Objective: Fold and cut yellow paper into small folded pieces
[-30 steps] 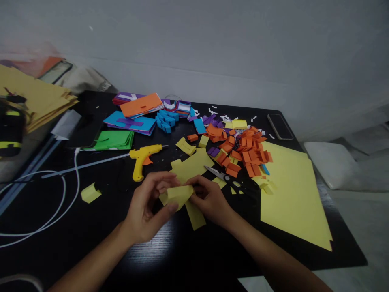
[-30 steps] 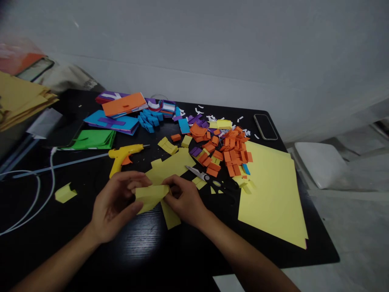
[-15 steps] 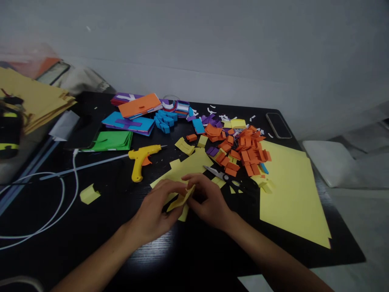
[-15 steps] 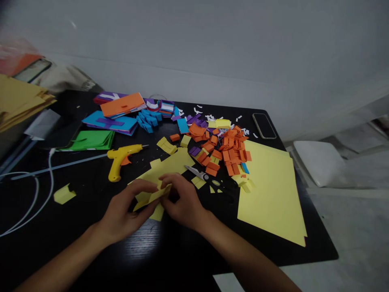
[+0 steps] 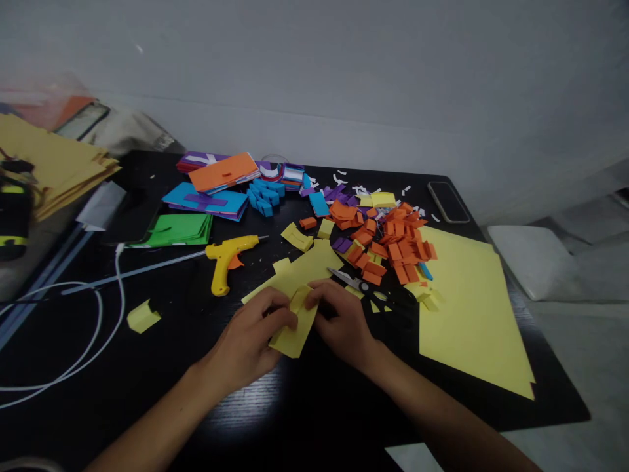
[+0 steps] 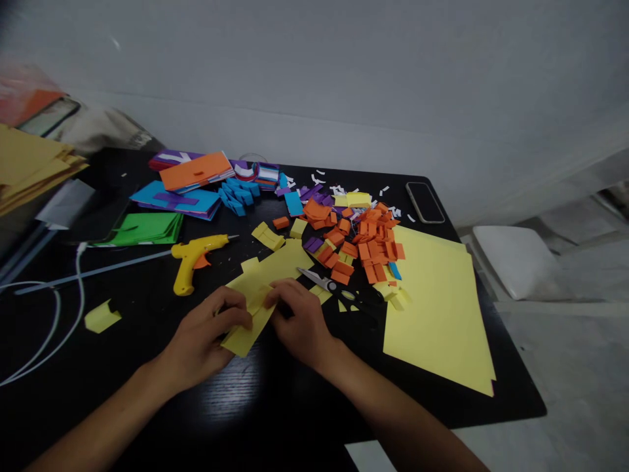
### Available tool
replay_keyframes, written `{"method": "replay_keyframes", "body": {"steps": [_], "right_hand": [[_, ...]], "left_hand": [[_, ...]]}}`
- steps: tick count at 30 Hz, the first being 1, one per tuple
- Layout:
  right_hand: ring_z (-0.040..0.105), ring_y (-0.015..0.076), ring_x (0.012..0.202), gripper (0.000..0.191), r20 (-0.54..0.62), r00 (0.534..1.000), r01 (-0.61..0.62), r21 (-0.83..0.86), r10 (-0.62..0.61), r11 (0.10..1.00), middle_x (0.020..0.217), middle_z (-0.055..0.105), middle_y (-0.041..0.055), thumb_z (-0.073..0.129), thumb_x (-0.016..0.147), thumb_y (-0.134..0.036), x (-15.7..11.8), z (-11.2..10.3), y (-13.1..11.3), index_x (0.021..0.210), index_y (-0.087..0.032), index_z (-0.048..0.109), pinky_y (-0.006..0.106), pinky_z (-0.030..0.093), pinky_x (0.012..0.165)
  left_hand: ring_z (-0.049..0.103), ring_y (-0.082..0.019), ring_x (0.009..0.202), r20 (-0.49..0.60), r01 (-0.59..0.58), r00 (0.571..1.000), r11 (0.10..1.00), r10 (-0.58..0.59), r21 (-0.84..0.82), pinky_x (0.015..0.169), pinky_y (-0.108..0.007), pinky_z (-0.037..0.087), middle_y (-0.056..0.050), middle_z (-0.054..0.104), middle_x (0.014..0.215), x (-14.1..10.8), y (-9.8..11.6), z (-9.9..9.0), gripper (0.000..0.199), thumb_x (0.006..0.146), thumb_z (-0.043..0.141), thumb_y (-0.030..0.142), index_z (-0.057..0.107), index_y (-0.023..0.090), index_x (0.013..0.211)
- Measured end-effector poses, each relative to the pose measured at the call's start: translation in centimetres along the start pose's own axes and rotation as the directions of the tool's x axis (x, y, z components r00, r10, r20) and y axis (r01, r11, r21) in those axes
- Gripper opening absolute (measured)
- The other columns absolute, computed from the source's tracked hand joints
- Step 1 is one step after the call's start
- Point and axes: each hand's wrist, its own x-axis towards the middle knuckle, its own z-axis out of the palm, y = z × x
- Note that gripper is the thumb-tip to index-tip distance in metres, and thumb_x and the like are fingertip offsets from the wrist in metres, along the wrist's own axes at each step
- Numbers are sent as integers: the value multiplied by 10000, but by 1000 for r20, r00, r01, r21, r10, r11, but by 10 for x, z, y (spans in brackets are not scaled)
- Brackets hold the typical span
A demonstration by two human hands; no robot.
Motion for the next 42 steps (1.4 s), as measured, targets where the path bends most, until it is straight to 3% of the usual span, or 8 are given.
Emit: {"method": "replay_keyframes", "body": {"steps": [4,9,14,20,33,37,40,42], "right_hand": [[685,179,760,168,33,997,-66,-7,66,998,860,728,25,602,818,-72,0,-1,-1,842,-229,657,289,531,705],[693,173,762,186,79,995,-54,2,54,999,874,740,30,591,803,-57,1,-1,0,851,-220,666,282,536,707],[717,193,857,166,96,995,-7,19,5,1000,987,751,54,625,801,-81,2,-1,-2,867,-230,658,300,563,759],[721,207,892,143,103,995,-13,19,11,1000,1004,752,59,674,796,-111,2,-2,-4,864,-234,652,316,568,789],[736,215,973,153,27,999,45,65,-47,997,1036,765,72,697,843,-141,1,-2,-3,962,-237,686,336,579,866],[736,219,991,199,27,997,67,75,-69,995,1044,768,79,704,833,-121,1,-2,-4,997,-234,701,342,581,881],[741,213,960,176,31,997,68,103,-71,992,1034,766,84,718,838,-152,1,-3,-5,997,-227,708,322,593,830],[747,207,939,157,25,995,95,124,-99,988,1023,769,84,715,844,-162,2,-3,-6,990,-221,710,311,597,806]], "left_hand": [[572,-176,728,48,-5,999,995,1,96,620,-277,470,-32,559,861,-2,-8,-1,156,817,590,73,608,203,901],[523,-174,659,97,-97,992,977,80,189,629,-304,434,-1,527,714,-4,-10,-1,155,893,624,132,565,210,773],[519,-159,597,-8,-117,993,978,120,173,585,-303,422,12,538,651,-3,-3,0,200,879,696,174,564,219,735],[577,-180,621,-125,-131,982,987,143,97,621,-320,509,-12,604,679,-6,1,0,201,793,759,136,592,212,874],[642,-183,671,-205,-133,968,988,145,74,651,-309,546,-27,646,759,-2,8,-1,304,759,760,60,583,211,955],[658,-205,785,-186,-77,980,997,70,-31,717,-327,557,-49,652,903,-5,0,-3,534,750,774,124,544,208,1224],[645,-280,952,-87,-14,996,997,7,-76,830,-430,563,-94,622,1068,-5,-7,-9,805,698,802,324,435,196,1403],[618,-320,1049,-14,27,1000,998,-28,-50,893,-483,546,-122,597,1166,-4,-10,-13,842,673,812,402,434,199,1397]]}}
